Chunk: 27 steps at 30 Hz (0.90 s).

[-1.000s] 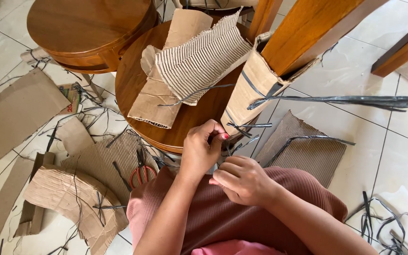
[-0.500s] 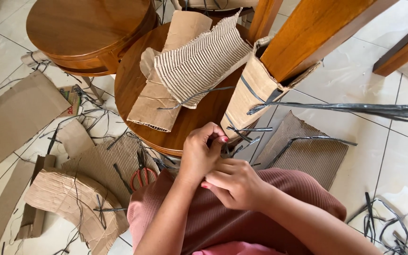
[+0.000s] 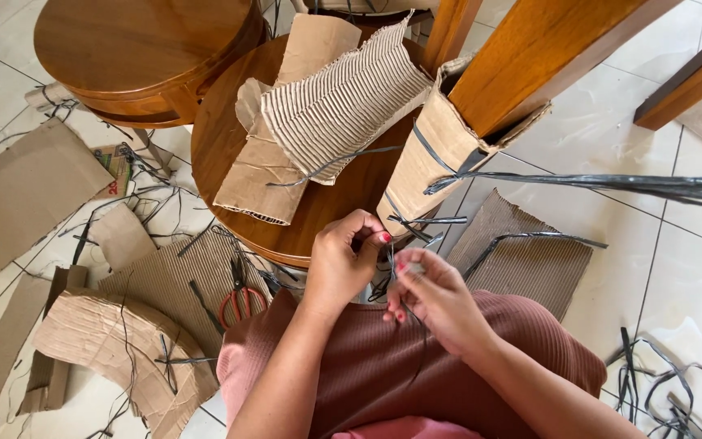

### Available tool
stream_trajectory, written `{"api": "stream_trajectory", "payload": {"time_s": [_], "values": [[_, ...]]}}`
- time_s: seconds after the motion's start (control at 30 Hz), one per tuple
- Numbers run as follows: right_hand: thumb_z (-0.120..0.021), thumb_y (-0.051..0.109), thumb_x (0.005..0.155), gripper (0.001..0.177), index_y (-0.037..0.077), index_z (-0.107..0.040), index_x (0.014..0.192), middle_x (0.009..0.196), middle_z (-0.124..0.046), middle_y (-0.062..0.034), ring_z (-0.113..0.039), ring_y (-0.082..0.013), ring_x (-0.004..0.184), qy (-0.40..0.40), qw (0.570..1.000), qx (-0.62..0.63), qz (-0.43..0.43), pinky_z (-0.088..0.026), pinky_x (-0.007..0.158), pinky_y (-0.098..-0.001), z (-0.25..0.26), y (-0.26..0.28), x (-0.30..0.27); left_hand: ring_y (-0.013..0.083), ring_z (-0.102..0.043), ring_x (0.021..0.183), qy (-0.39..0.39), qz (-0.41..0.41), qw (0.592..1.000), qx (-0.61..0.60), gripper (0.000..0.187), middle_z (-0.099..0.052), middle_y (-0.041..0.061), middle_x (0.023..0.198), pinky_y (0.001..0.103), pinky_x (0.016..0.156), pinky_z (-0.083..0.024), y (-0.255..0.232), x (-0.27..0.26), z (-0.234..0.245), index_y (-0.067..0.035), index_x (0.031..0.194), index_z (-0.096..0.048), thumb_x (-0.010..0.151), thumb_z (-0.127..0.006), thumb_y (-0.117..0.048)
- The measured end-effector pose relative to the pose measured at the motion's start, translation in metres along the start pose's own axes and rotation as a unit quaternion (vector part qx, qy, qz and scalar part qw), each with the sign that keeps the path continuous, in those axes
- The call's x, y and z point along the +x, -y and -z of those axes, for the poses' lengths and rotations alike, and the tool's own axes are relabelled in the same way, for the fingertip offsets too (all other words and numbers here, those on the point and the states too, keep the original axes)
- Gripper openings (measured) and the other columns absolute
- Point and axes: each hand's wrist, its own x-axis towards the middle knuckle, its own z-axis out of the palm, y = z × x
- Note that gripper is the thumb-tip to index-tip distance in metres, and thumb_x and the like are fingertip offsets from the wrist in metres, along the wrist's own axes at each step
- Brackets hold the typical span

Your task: Wrapping a wooden chair leg with cardboard and securing it with plastic ties

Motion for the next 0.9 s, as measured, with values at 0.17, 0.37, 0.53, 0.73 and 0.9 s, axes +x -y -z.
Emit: {"api": "stream_trajectory", "payload": {"time_s": [0.17, 0.37, 0.53, 0.73, 0.9], "values": [[-0.067, 0.012, 0.096, 0.02, -0.001, -0.06, 0.111, 0.048, -0.06, -0.0158, -0.055, -0.0165, 0.037, -0.019, 0.998, -0.052, 0.013, -0.038, 0.038, -0.0188, 0.0, -0.008, -0.003, 0.0399, -0.067, 0.063, -0.011, -0.007, 1.0, 0.007, 0.014, -0.067, 0.012, 0.061, 0.043, 0.063, -0.055, -0.003, 0.0, 0.0, -0.012, 0.077, -0.068, 0.082, -0.078, -0.003], [-0.078, 0.013, 0.09, 0.01, 0.003, -0.077, 0.089, 0.068, -0.061, -0.0108, -0.056, -0.0168, 0.062, -0.064, 0.963, -0.213, 0.15, -0.044, 0.059, -0.0299, 0.013, -0.004, -0.001, 0.0393, -0.069, 0.065, -0.012, -0.014, 1.0, 0.005, 0.014, -0.069, 0.011, 0.063, 0.043, 0.065, -0.056, -0.004, 0.001, 0.002, -0.012, 0.078, -0.069, 0.081, -0.078, -0.003], [-0.075, 0.019, 0.092, 0.01, 0.01, -0.079, 0.089, 0.11, -0.064, -0.015, -0.058, -0.0297, 0.113, -0.018, 0.921, -0.326, 0.212, -0.04, 0.099, -0.0472, -0.002, 0.015, -0.006, 0.0419, -0.069, 0.068, -0.008, -0.021, 1.0, 0.007, 0.013, -0.07, 0.013, 0.066, 0.046, 0.067, -0.056, -0.006, 0.003, 0.004, -0.012, 0.079, -0.069, 0.081, -0.079, -0.004], [-0.077, 0.016, 0.089, 0.014, 0.004, -0.081, 0.092, 0.123, -0.065, -0.0263, -0.055, -0.0415, 0.127, 0.01, 0.945, -0.284, 0.163, -0.039, 0.102, -0.0595, -0.011, 0.014, -0.004, 0.0393, -0.07, 0.069, -0.012, -0.016, 1.0, 0.007, 0.012, -0.071, 0.011, 0.067, 0.044, 0.069, -0.057, -0.003, 0.001, 0.004, -0.012, 0.079, -0.07, 0.081, -0.08, -0.006], [-0.074, 0.005, 0.088, 0.006, 0.003, -0.08, 0.088, 0.081, -0.076, -0.0151, -0.073, -0.0253, 0.08, 0.021, 0.924, -0.314, 0.217, -0.055, 0.075, -0.0374, -0.002, 0.002, 0.002, 0.0395, -0.071, 0.069, 0.002, 0.023, 1.0, 0.006, 0.007, -0.072, 0.012, 0.067, 0.044, 0.068, -0.056, -0.007, 0.0, 0.009, -0.013, 0.083, -0.074, 0.083, -0.08, -0.011]]}}
